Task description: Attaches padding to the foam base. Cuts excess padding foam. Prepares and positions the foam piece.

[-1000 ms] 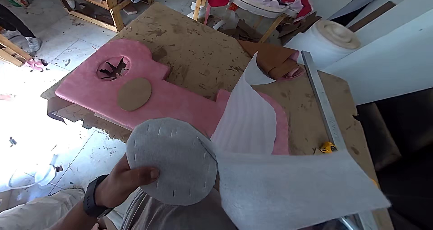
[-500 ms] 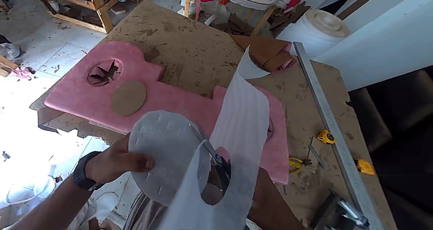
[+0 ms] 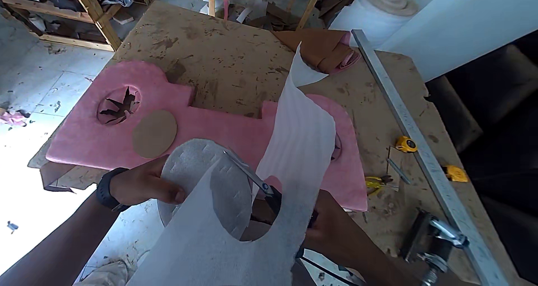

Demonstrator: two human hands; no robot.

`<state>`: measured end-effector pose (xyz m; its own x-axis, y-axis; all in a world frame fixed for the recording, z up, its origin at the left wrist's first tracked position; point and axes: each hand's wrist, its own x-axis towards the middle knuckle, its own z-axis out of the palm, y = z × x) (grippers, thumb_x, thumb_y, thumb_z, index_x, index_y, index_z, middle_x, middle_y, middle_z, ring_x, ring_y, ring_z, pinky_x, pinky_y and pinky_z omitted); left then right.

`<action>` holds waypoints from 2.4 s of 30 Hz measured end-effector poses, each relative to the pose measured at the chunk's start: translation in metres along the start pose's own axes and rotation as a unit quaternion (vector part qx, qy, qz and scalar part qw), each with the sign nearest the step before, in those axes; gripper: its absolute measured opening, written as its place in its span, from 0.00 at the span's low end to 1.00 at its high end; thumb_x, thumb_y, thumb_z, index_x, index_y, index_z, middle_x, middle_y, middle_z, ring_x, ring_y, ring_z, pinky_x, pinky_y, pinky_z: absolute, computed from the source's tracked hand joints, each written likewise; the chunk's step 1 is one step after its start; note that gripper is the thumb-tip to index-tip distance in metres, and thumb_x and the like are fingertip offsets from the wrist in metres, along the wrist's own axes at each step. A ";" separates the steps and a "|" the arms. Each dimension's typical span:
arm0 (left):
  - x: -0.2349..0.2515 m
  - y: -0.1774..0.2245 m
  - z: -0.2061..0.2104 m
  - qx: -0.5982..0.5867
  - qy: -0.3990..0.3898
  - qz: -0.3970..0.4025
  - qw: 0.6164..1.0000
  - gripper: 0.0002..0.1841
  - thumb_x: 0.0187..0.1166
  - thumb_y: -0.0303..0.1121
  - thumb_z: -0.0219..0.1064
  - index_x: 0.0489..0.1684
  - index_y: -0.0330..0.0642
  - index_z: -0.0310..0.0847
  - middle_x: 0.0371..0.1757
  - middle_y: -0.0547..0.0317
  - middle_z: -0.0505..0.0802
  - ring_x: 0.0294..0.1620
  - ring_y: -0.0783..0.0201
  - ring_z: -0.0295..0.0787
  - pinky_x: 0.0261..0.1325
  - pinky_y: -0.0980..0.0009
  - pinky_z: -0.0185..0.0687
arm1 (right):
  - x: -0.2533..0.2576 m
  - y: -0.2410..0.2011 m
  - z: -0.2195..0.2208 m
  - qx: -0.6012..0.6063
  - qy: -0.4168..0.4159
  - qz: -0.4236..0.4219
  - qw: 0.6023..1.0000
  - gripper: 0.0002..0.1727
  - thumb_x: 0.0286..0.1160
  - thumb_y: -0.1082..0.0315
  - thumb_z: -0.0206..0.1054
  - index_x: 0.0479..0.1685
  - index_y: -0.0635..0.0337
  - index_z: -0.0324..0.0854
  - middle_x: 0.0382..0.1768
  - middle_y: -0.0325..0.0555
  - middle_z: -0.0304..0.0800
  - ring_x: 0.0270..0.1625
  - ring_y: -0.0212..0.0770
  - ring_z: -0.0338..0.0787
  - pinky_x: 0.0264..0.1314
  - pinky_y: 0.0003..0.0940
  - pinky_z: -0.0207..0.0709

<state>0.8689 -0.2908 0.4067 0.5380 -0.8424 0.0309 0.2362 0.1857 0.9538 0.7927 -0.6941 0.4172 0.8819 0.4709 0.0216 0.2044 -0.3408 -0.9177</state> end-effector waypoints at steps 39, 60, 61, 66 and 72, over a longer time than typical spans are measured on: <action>0.247 -0.172 -0.005 0.090 0.254 -0.193 0.943 0.31 0.72 0.28 0.79 0.77 0.43 0.75 0.50 0.47 0.97 0.50 0.51 0.97 0.60 0.52 0.94 | -0.016 0.146 -0.283 0.113 0.575 -0.111 0.802 0.09 0.85 0.57 0.65 0.53 0.47 0.78 0.42 0.35 0.91 0.40 0.40 0.93 0.46 0.38 0.91; 0.200 -0.185 0.003 0.389 0.453 -0.176 0.782 0.17 0.75 0.43 0.73 0.62 0.57 0.89 0.59 0.68 0.90 0.45 0.71 0.89 0.47 0.67 0.90 | 0.045 0.193 -0.200 0.340 0.556 -0.065 0.755 0.12 0.89 0.52 0.58 0.52 0.47 0.80 0.43 0.39 0.91 0.46 0.41 0.93 0.50 0.40 0.91; 0.181 -0.186 -0.002 0.386 0.478 -0.162 0.773 0.16 0.75 0.41 0.72 0.60 0.56 0.90 0.57 0.68 0.91 0.44 0.71 0.89 0.46 0.67 0.90 | 0.042 0.187 -0.186 0.347 0.545 -0.068 0.760 0.13 0.90 0.50 0.56 0.53 0.46 0.79 0.44 0.38 0.90 0.47 0.40 0.93 0.51 0.39 0.90; 0.046 -0.164 -0.074 0.511 0.549 -0.125 0.649 0.15 0.77 0.40 0.69 0.58 0.50 0.91 0.65 0.60 0.91 0.74 0.60 0.82 0.79 0.54 0.78 | 0.073 0.140 -0.077 0.419 0.465 -0.065 0.777 0.14 0.86 0.47 0.62 0.53 0.46 0.80 0.43 0.39 0.90 0.46 0.39 0.92 0.49 0.39 0.91; -0.066 -0.133 -0.180 0.556 0.540 -0.255 0.577 0.36 0.65 0.64 0.75 0.73 0.59 0.84 0.82 0.47 0.79 0.86 0.41 0.67 0.86 0.36 0.60 | 0.169 0.078 0.070 0.486 0.401 -0.055 0.775 0.16 0.76 0.48 0.72 0.48 0.48 0.84 0.42 0.43 0.91 0.46 0.42 0.93 0.53 0.43 0.90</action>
<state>0.9479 -0.1685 0.2239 0.9609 0.2754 0.0301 0.2443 -0.8936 0.3766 0.9275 -0.5844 0.3217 0.9417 -0.3365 0.0032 0.2248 0.6220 -0.7501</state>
